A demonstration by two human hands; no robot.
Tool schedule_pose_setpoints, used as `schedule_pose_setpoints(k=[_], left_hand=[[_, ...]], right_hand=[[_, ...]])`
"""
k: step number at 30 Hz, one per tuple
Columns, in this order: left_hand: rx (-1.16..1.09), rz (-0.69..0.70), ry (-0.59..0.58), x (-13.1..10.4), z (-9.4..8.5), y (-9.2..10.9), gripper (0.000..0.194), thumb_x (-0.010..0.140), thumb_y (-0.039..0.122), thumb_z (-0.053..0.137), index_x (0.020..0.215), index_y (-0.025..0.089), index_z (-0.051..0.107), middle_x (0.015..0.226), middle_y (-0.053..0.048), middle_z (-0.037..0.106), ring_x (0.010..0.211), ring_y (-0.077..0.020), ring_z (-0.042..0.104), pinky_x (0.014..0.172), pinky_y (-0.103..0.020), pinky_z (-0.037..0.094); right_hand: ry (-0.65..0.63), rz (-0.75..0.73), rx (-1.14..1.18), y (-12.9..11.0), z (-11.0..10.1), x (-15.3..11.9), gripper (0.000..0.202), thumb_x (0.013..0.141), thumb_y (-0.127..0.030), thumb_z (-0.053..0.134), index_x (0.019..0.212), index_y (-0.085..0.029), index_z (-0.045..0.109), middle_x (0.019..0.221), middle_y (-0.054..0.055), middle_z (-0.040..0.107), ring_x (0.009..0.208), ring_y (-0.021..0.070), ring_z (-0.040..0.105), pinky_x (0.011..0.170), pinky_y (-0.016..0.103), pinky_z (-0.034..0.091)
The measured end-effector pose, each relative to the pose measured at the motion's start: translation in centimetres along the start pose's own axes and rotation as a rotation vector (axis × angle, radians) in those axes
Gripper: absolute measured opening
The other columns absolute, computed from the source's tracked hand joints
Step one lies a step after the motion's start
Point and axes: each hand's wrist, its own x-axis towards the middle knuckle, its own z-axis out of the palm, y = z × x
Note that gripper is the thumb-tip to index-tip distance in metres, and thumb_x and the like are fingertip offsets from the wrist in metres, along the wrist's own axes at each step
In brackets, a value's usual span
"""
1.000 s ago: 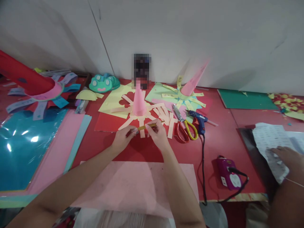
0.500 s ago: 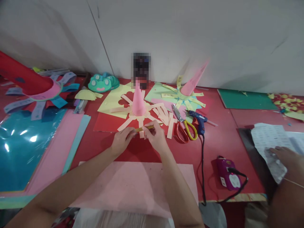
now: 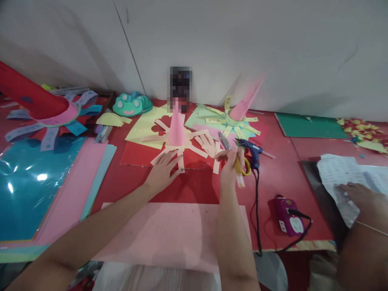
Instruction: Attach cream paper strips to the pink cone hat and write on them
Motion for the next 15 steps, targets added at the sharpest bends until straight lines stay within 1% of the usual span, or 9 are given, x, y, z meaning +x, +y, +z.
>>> schedule_pose_setpoints(k=[2,4,6,8,9,11,13,15], left_hand=[[0.085,0.008,-0.03,-0.1,0.3,0.1,0.047,0.09,0.038,0.045,0.131,0.017,0.044,0.142,-0.014,0.039,0.133,-0.0282,0.033,0.109,-0.047,0.026],[0.133,0.015,-0.051,-0.1,0.6,0.0,0.049,0.089,0.041,0.046,0.133,0.018,0.043,0.143,-0.014,0.038,0.134,-0.0289,0.03,0.11,-0.049,0.024],[0.156,0.022,-0.061,-0.2,0.8,-0.1,0.049,0.09,0.041,0.045,0.134,0.02,0.043,0.143,-0.013,0.038,0.135,-0.0286,0.029,0.11,-0.049,0.023],[0.164,0.023,-0.064,-0.2,0.8,-0.1,0.048,0.09,0.041,0.044,0.134,0.02,0.043,0.144,-0.013,0.037,0.135,-0.0285,0.029,0.11,-0.049,0.023],[0.163,0.022,-0.065,-0.2,0.8,-0.1,0.048,0.09,0.04,0.043,0.134,0.02,0.043,0.144,-0.013,0.037,0.135,-0.0284,0.029,0.11,-0.049,0.023],[0.158,0.015,-0.066,-0.2,0.7,0.0,0.048,0.091,0.039,0.041,0.134,0.018,0.042,0.144,-0.013,0.037,0.134,-0.0278,0.031,0.11,-0.048,0.022],[0.15,0.005,-0.069,-0.2,0.5,0.1,0.048,0.092,0.036,0.037,0.135,0.015,0.041,0.144,-0.012,0.038,0.134,-0.0264,0.032,0.111,-0.047,0.021],[0.141,-0.004,-0.075,-0.1,0.4,0.2,0.048,0.093,0.034,0.035,0.136,0.013,0.039,0.144,-0.011,0.038,0.134,-0.0253,0.032,0.112,-0.047,0.019]], right_hand=[[-0.047,0.028,-0.005,0.2,0.2,-0.1,0.038,0.089,-0.054,0.031,0.084,-0.02,0.046,0.05,-0.004,0.059,0.037,0.0092,0.047,0.042,0.023,0.039],[-0.125,0.032,-0.084,0.6,0.5,-0.3,0.037,0.089,-0.053,0.035,0.092,-0.019,0.05,0.056,-0.002,0.063,0.04,0.0096,0.05,0.044,0.023,0.041],[-0.242,-0.013,-0.224,1.3,0.8,-0.5,0.03,0.087,-0.048,0.044,0.087,-0.02,0.053,0.066,0.001,0.066,0.052,0.0112,0.057,0.053,0.024,0.046],[-0.395,-0.074,-0.358,1.9,0.9,-0.7,0.025,0.085,-0.045,0.05,0.078,-0.021,0.055,0.073,0.002,0.066,0.065,0.0142,0.061,0.062,0.027,0.049],[-0.464,-0.097,-0.411,2.1,0.9,-0.8,0.024,0.085,-0.043,0.051,0.076,-0.021,0.056,0.075,0.002,0.065,0.069,0.0155,0.062,0.066,0.028,0.049],[-0.556,-0.123,-0.498,2.4,1.0,-0.9,0.023,0.086,-0.041,0.05,0.075,-0.022,0.057,0.074,0.002,0.063,0.07,0.0165,0.061,0.066,0.029,0.048],[-0.571,-0.15,-0.561,2.5,1.1,-1.0,0.024,0.086,-0.039,0.05,0.073,-0.022,0.058,0.072,0.003,0.062,0.066,0.0164,0.059,0.063,0.029,0.047],[-0.496,-0.197,-0.579,2.2,1.1,-1.2,0.023,0.085,-0.039,0.051,0.074,-0.022,0.06,0.072,0.003,0.062,0.066,0.0166,0.059,0.065,0.03,0.046]])
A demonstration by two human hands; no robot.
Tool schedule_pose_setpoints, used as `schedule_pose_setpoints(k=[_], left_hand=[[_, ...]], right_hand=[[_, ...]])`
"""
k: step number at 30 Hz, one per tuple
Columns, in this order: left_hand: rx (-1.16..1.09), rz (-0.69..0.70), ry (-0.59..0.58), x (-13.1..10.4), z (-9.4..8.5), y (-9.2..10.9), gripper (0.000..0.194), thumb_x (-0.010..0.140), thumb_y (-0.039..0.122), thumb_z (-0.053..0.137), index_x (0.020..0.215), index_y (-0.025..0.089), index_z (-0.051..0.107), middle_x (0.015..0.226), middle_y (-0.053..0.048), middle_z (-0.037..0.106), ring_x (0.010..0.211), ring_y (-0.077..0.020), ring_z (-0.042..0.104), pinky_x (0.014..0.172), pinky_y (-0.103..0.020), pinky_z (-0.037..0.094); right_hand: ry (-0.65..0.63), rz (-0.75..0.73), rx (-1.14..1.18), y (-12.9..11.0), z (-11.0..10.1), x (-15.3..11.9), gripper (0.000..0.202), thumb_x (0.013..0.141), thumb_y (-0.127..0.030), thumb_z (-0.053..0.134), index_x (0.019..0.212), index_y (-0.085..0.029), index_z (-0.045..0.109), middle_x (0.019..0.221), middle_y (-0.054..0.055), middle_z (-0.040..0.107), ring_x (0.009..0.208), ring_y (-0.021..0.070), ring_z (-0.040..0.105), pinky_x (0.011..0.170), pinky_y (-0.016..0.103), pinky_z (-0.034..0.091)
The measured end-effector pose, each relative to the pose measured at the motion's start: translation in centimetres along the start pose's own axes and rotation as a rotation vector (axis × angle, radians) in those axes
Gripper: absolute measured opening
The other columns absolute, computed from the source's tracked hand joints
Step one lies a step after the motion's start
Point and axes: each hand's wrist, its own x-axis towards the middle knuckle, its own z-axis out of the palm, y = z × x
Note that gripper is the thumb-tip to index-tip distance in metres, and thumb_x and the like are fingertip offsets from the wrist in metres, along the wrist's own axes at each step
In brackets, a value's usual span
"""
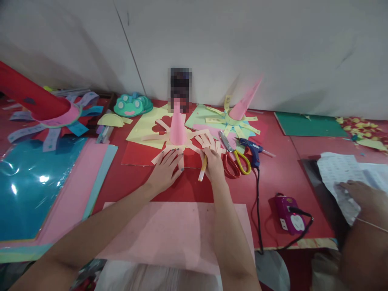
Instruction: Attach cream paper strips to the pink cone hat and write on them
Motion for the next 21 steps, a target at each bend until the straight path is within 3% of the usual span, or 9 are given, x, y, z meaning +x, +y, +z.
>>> schedule_pose_setpoints(k=[4,7,9,11,14,17,21], left_hand=[[-0.003,-0.002,-0.009,0.1,0.0,0.0,0.049,0.091,0.033,0.039,0.135,0.012,0.04,0.143,-0.012,0.04,0.133,-0.026,0.032,0.112,-0.048,0.019],[0.013,0.01,0.003,0.0,0.2,0.0,0.048,0.089,0.029,0.041,0.134,0.011,0.041,0.142,-0.013,0.04,0.133,-0.0265,0.033,0.112,-0.048,0.02],[0.024,0.024,0.021,0.0,0.2,0.0,0.045,0.089,0.027,0.04,0.131,0.011,0.044,0.14,-0.013,0.043,0.131,-0.0263,0.036,0.112,-0.047,0.021],[0.031,0.037,0.038,0.0,0.2,0.1,0.043,0.09,0.025,0.04,0.129,0.009,0.046,0.135,-0.014,0.048,0.127,-0.0262,0.041,0.111,-0.046,0.023],[0.037,0.055,0.054,0.0,0.2,0.2,0.038,0.089,0.023,0.043,0.122,0.007,0.053,0.13,-0.015,0.052,0.122,-0.027,0.047,0.108,-0.043,0.031],[0.03,0.064,0.08,-0.1,0.2,0.3,0.029,0.09,0.021,0.042,0.109,0.009,0.061,0.125,-0.016,0.055,0.118,-0.0275,0.05,0.101,-0.042,0.039],[0.038,0.088,0.07,-0.4,0.3,0.6,0.029,0.092,0.021,0.038,0.108,0.012,0.061,0.117,-0.015,0.06,0.114,-0.0261,0.054,0.096,-0.042,0.044]], right_hand=[[0.224,0.036,0.204,-1.3,-0.5,-0.2,0.026,0.087,-0.042,0.046,0.088,-0.021,0.062,0.074,0.003,0.064,0.069,0.0156,0.06,0.068,0.03,0.047],[0.221,0.151,0.441,-2.7,-0.5,0.0,0.036,0.092,-0.042,0.031,0.09,-0.02,0.059,0.056,-0.003,0.05,0.047,0.01,0.046,0.05,0.024,0.039],[0.241,0.205,0.553,-3.4,0.1,0.3,0.025,0.089,-0.042,0.04,0.089,-0.021,0.054,0.054,-0.006,0.043,0.044,0.0079,0.038,0.045,0.022,0.032],[0.168,0.244,0.625,-3.8,1.3,0.8,0.022,0.085,-0.045,0.048,0.082,-0.023,0.048,0.05,-0.009,0.039,0.043,0.0072,0.036,0.043,0.021,0.03],[0.012,0.29,0.661,-3.7,3.3,1.4,0.032,0.083,-0.051,0.05,0.07,-0.022,0.043,0.05,-0.008,0.04,0.041,0.0057,0.035,0.042,0.021,0.029],[-0.048,0.288,0.716,-2.9,4.6,1.8,0.034,0.082,-0.053,0.051,0.07,-0.022,0.043,0.049,-0.009,0.04,0.04,0.0058,0.036,0.043,0.022,0.031],[-0.129,0.23,0.729,-2.1,5.0,1.9,0.032,0.079,-0.051,0.057,0.073,-0.022,0.044,0.05,-0.008,0.049,0.045,0.0083,0.046,0.048,0.023,0.038]])
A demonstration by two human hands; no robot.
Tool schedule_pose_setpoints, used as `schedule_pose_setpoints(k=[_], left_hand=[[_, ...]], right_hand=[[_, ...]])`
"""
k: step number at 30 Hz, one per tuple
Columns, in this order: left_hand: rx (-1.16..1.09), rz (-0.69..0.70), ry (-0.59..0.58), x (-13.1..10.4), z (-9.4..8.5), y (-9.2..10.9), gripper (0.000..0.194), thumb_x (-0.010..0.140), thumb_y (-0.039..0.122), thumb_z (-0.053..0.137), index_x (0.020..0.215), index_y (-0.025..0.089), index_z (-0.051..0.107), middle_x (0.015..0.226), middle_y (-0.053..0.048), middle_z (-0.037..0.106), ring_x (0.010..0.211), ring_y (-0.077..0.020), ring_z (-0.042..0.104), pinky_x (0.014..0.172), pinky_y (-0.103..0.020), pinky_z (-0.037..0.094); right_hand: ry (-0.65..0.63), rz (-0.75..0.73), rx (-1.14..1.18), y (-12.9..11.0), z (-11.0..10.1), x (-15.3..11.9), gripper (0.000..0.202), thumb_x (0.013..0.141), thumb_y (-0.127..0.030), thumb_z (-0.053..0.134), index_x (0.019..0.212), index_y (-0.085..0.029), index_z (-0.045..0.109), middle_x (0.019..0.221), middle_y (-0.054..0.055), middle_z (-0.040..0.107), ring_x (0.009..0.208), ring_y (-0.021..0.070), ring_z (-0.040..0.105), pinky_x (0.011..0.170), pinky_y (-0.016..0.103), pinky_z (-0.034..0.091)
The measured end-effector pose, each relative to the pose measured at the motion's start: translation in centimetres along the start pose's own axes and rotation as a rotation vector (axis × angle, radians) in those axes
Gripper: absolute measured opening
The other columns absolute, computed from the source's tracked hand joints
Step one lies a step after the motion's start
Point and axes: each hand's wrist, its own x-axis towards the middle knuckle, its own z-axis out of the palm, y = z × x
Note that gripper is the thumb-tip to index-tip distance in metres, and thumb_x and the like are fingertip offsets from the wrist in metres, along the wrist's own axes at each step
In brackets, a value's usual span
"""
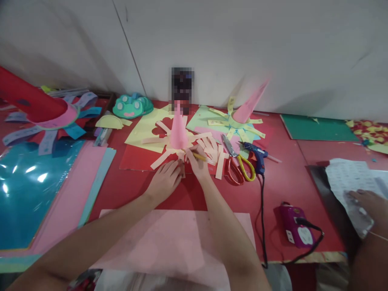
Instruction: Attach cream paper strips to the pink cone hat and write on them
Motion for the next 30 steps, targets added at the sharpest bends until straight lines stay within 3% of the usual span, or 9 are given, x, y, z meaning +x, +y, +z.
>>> schedule_pose_setpoints(k=[4,6,10,16,21,26,30], left_hand=[[0.001,0.012,-0.011,-0.2,0.1,0.2,0.032,0.093,0.02,0.035,0.112,0.011,0.06,0.115,-0.015,0.062,0.11,-0.0249,0.056,0.093,-0.04,0.045],[0.002,0.012,-0.014,-0.2,0.1,0.2,0.034,0.093,0.02,0.034,0.117,0.011,0.057,0.116,-0.015,0.062,0.111,-0.0246,0.056,0.094,-0.04,0.045],[0.028,0.004,-0.034,-0.4,0.2,0.3,0.038,0.093,0.02,0.033,0.124,0.01,0.052,0.121,-0.015,0.06,0.113,-0.0241,0.055,0.095,-0.038,0.044],[0.085,0.045,-0.057,-0.7,0.3,0.4,0.035,0.09,0.012,0.037,0.12,0.01,0.055,0.125,-0.012,0.058,0.116,-0.0251,0.053,0.098,-0.038,0.042],[-0.025,-0.016,0.056,-0.3,-0.4,0.3,0.03,0.09,0.016,0.04,0.115,0.011,0.056,0.118,-0.014,0.06,0.108,-0.0242,0.056,0.093,-0.038,0.045],[-0.192,-0.13,0.166,0.1,-1.0,-0.2,0.023,0.089,0.014,0.038,0.102,0.016,0.058,0.101,-0.008,0.065,0.094,-0.0199,0.06,0.082,-0.034,0.048],[-0.177,0.057,0.164,0.0,-0.9,0.0,0.028,0.088,0.01,0.037,0.108,0.014,0.057,0.109,-0.008,0.064,0.096,-0.0189,0.06,0.083,-0.034,0.048]], right_hand=[[-0.011,0.023,-0.043,-0.3,-0.1,-0.2,0.034,0.08,-0.05,0.055,0.067,-0.022,0.042,0.046,-0.009,0.045,0.043,0.0079,0.043,0.048,0.023,0.037],[0.057,0.034,-0.104,-0.6,-0.1,-0.3,0.037,0.082,-0.052,0.052,0.063,-0.023,0.039,0.042,-0.009,0.039,0.039,0.0075,0.038,0.044,0.023,0.033],[0.209,-0.075,-0.279,-1.2,0.0,-0.6,0.039,0.078,-0.054,0.055,0.061,-0.023,0.04,0.048,-0.007,0.043,0.044,0.0083,0.039,0.046,0.024,0.034],[0.127,0.017,-0.158,-0.5,-0.1,-0.2,0.035,0.081,-0.048,0.056,0.061,-0.022,0.043,0.044,-0.008,0.045,0.041,0.008,0.042,0.046,0.024,0.035],[0.271,0.074,0.083,0.2,-0.6,0.5,0.034,0.083,-0.051,0.05,0.067,-0.022,0.048,0.043,-0.009,0.042,0.036,0.0066,0.037,0.039,0.022,0.029],[0.482,-0.061,0.004,-0.7,-1.4,0.6,0.037,0.084,-0.054,0.047,0.069,-0.02,0.048,0.046,-0.009,0.041,0.037,0.0053,0.038,0.038,0.021,0.029],[0.626,-0.125,-0.065,-1.2,-1.5,0.3,0.034,0.086,-0.05,0.045,0.07,-0.02,0.046,0.046,-0.01,0.037,0.037,0.0054,0.036,0.039,0.021,0.03]])
